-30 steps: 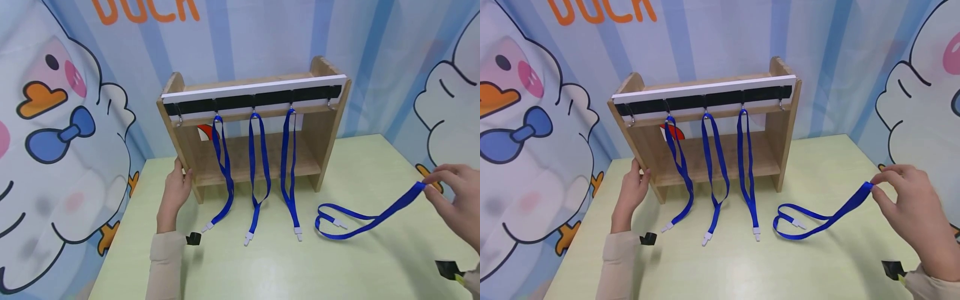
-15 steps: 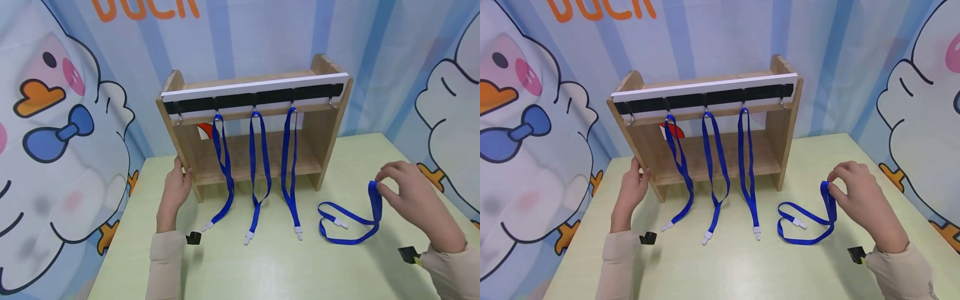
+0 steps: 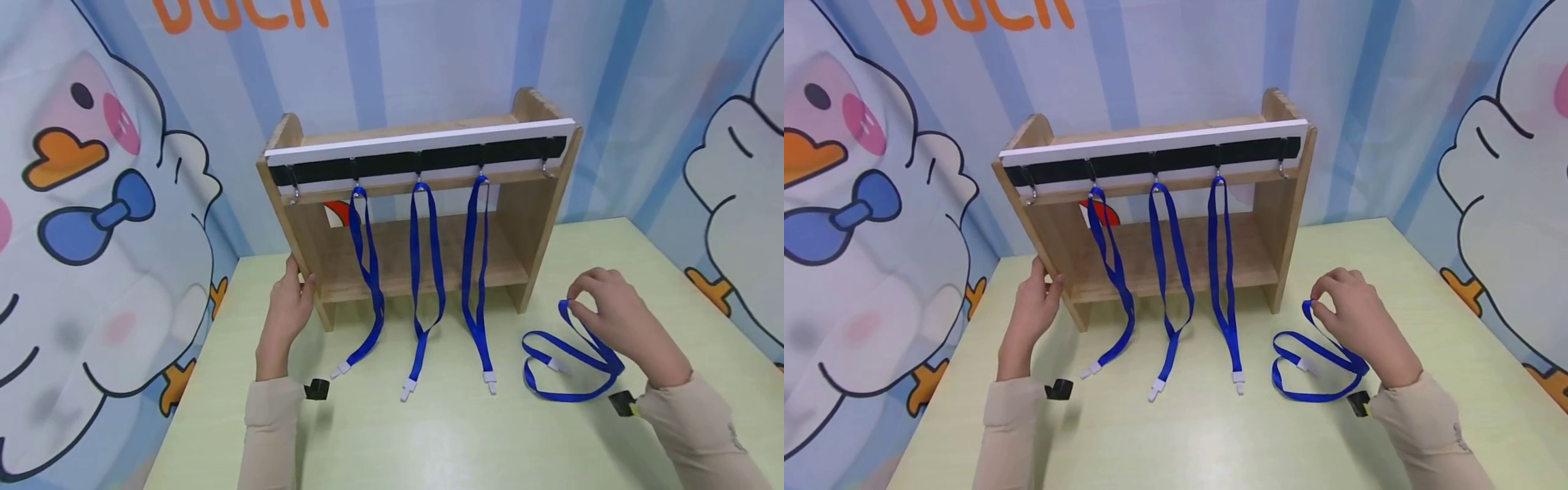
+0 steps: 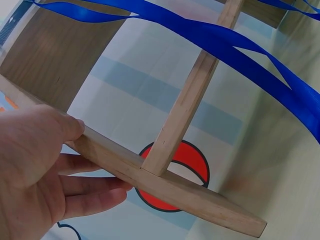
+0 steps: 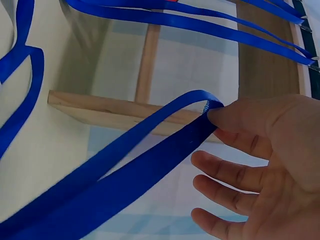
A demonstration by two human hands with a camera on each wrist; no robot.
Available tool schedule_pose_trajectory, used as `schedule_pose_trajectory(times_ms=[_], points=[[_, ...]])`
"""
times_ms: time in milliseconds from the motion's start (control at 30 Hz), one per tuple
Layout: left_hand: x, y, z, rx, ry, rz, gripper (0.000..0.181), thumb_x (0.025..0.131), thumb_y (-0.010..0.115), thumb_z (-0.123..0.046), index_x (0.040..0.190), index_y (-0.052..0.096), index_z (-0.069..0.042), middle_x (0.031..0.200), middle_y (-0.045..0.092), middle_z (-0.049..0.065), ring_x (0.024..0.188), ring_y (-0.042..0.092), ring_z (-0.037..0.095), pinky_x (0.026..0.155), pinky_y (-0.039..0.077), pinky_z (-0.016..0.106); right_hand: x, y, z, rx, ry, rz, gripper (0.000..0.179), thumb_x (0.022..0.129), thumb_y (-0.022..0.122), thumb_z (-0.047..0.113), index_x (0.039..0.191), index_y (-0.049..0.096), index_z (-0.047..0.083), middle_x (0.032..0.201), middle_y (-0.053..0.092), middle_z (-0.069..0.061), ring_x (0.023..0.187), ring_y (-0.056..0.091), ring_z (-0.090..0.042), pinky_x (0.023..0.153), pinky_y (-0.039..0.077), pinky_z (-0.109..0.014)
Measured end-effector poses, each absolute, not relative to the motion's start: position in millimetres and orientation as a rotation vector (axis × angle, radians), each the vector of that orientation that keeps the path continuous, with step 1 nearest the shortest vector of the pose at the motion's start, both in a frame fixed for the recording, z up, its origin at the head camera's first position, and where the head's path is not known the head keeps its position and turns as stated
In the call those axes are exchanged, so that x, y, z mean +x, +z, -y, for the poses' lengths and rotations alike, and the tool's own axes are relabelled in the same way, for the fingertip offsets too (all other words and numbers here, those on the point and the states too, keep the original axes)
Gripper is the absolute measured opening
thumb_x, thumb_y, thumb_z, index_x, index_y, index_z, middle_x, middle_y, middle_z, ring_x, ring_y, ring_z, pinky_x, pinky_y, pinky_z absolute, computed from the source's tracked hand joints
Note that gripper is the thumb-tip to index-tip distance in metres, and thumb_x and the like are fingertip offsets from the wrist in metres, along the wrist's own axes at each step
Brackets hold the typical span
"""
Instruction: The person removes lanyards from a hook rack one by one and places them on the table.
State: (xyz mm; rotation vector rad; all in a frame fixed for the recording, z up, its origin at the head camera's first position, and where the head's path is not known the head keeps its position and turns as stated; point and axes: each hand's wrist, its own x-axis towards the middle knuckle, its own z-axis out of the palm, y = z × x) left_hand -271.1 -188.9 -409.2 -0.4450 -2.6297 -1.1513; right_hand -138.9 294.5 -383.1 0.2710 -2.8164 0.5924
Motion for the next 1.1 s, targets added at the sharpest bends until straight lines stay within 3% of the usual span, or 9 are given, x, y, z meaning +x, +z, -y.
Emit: schedule_pose_trajectory(times_ms=[267, 567, 1100], points=[[-272, -409, 189, -0.452, -1.147, 2.628, 0.058, 0.109, 0.045, -0.017, 0.157, 0.019, 0.0, 0.148, 0.044, 0.031, 0.119, 0.06, 0.047, 0.092, 0.055, 0.057, -156, -399, -285, 0.32, 0.599, 2.865, 0.004, 0.092, 0.067, 0.003, 0.094, 0.068, 0.0, 0.112, 0.062, -0.028, 0.106, 0.051, -0.048, 0.081, 0.047, -0.064], [-272, -408, 187, -0.447, -1.169, 2.633, 0.058, 0.109, 0.045, -0.017, 0.157, 0.019, 0.001, 0.15, 0.042, 0.03, 0.12, 0.059, 0.046, 0.092, 0.055, 0.056, -179, -425, -283, 0.313, 0.587, 2.97, 0.003, 0.09, 0.07, 0.004, 0.091, 0.068, 0.002, 0.099, 0.064, -0.022, 0.091, 0.055, -0.04, 0.07, 0.051, -0.055], [-271, -407, 190, -0.428, -1.178, 2.638, 0.058, 0.109, 0.046, -0.016, 0.158, 0.019, 0.0, 0.148, 0.044, 0.031, 0.119, 0.06, 0.046, 0.089, 0.057, 0.055, -188, -457, -286, 0.387, 0.63, 3.0, 0.004, 0.089, 0.069, 0.004, 0.087, 0.067, 0.001, 0.09, 0.064, -0.014, 0.081, 0.058, -0.031, 0.065, 0.052, -0.049]])
